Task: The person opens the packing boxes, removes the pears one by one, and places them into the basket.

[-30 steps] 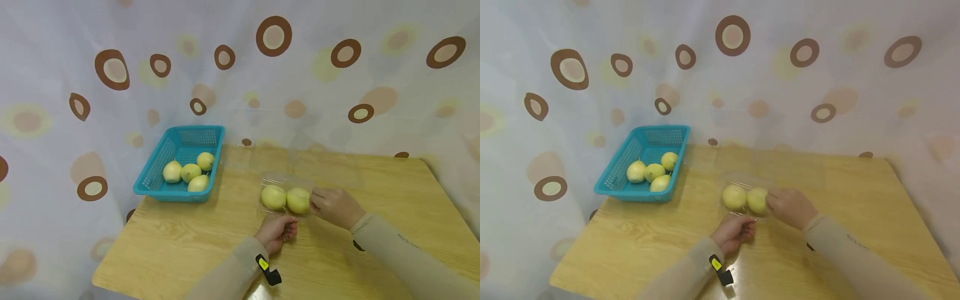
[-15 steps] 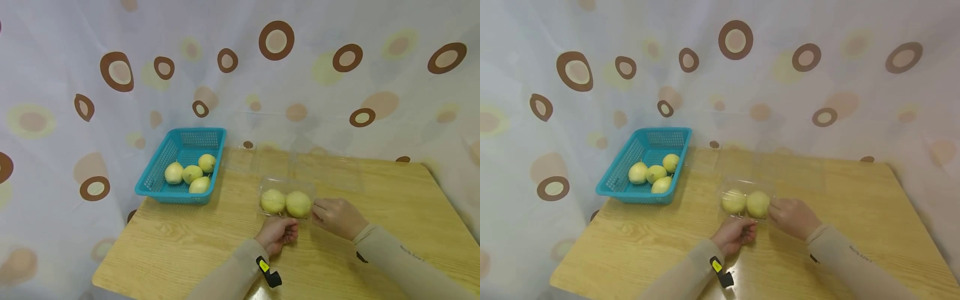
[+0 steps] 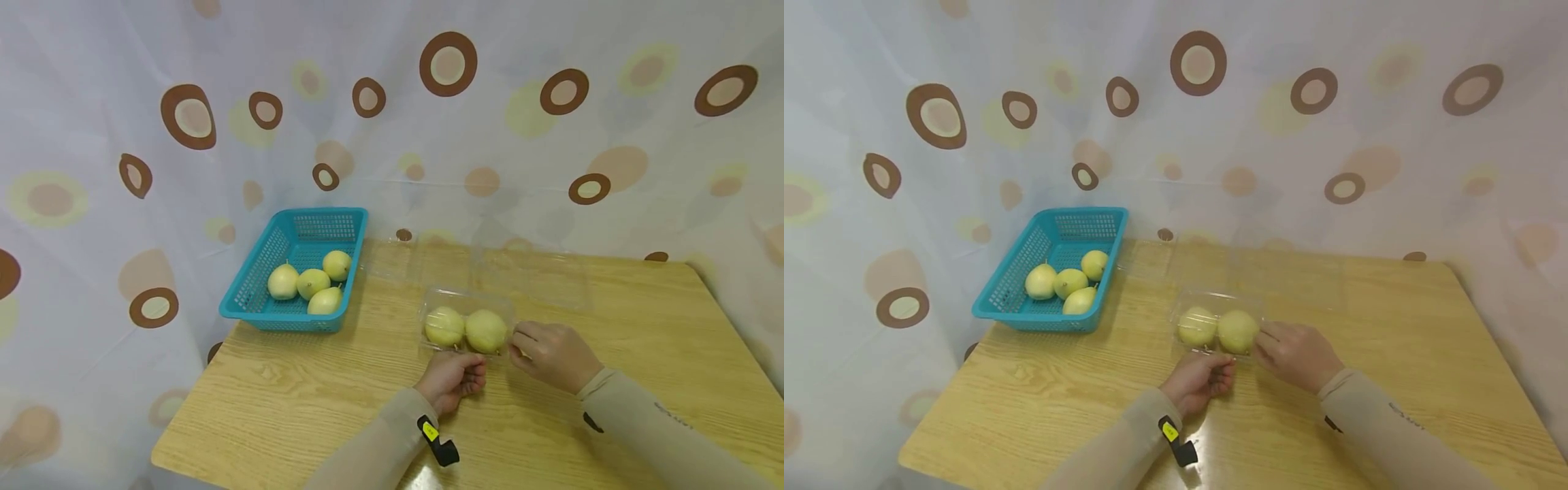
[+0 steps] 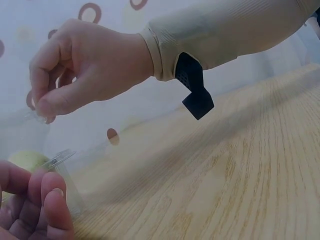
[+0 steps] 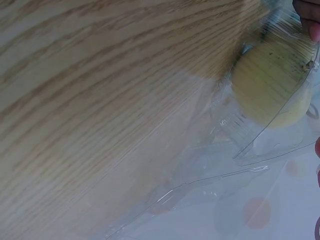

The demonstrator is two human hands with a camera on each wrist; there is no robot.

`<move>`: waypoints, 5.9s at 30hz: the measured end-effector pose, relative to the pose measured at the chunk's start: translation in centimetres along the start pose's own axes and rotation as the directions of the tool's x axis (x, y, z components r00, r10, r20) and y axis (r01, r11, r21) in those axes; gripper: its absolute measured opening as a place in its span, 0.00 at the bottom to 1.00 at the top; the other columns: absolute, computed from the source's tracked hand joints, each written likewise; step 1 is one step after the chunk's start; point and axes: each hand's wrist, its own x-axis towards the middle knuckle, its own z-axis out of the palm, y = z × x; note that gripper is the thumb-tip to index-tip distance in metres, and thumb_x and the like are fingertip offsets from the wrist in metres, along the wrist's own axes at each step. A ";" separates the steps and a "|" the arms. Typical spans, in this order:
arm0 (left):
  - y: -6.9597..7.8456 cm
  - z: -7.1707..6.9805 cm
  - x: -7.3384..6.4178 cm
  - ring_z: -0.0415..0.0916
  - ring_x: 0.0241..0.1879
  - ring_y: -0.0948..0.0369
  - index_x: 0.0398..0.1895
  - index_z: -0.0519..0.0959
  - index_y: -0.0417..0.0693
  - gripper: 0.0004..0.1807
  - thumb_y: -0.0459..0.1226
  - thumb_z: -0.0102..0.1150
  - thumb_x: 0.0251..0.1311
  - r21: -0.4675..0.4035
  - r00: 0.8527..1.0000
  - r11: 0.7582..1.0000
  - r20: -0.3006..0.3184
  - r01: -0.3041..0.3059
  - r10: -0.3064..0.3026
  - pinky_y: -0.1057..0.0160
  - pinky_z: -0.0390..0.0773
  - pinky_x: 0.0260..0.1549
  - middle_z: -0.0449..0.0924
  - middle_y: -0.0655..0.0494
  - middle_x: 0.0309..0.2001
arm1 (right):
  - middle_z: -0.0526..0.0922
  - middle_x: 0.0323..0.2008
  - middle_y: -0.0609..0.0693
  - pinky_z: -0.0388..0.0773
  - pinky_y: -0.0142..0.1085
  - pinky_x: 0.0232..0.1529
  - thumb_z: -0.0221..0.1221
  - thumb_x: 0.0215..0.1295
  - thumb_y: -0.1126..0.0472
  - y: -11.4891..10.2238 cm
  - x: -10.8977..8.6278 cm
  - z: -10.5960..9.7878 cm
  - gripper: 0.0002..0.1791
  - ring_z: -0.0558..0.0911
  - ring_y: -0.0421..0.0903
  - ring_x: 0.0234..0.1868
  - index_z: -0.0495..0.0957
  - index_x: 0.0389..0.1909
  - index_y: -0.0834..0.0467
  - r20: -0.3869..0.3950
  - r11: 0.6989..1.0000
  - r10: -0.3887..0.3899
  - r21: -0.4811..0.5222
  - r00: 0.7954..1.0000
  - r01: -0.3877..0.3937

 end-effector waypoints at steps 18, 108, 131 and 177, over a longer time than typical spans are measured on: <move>0.3 0.2 0.2 0.75 0.19 0.64 0.35 0.81 0.32 0.10 0.34 0.61 0.56 0.011 1.000 1.000 -0.024 0.007 -0.006 0.69 0.74 0.18 0.78 0.55 0.21 | 0.81 0.26 0.49 0.73 0.33 0.14 0.51 0.68 0.54 1.7 0.7 0.4 0.16 0.78 0.40 0.18 0.82 0.30 0.60 -0.148 0.974 0.228 0.022 0.962 -0.227; 13.5 -0.9 4.3 0.71 0.50 0.61 0.63 0.72 0.59 0.39 0.42 0.74 0.41 0.816 0.906 -0.400 0.405 -0.417 -0.120 0.64 0.74 0.45 0.71 0.58 0.54 | 0.81 0.28 0.53 0.75 0.33 0.27 0.49 0.74 0.48 -2.0 -1.6 3.1 0.22 0.80 0.46 0.28 0.73 0.45 0.66 0.563 -0.007 0.797 0.371 0.219 -0.928; 12.8 -0.6 6.4 0.72 0.50 0.63 0.62 0.73 0.52 0.39 0.43 0.76 0.42 0.840 0.911 -0.354 0.360 -0.411 -0.203 0.68 0.73 0.46 0.75 0.60 0.55 | 0.80 0.27 0.54 0.76 0.33 0.28 0.49 0.74 0.48 -1.7 -1.6 3.2 0.21 0.80 0.47 0.27 0.72 0.44 0.65 0.564 -0.025 0.795 0.398 0.223 -0.917; 14.4 -2.0 4.0 0.71 0.52 0.61 0.67 0.69 0.49 0.43 0.48 0.76 0.45 0.832 0.870 -0.258 0.488 -0.490 -0.078 0.67 0.73 0.46 0.73 0.56 0.58 | 0.77 0.21 0.52 0.74 0.36 0.32 0.48 0.74 0.46 -1.8 -1.9 3.6 0.25 0.77 0.48 0.23 0.74 0.24 0.62 0.618 -0.149 0.774 0.389 0.138 -0.909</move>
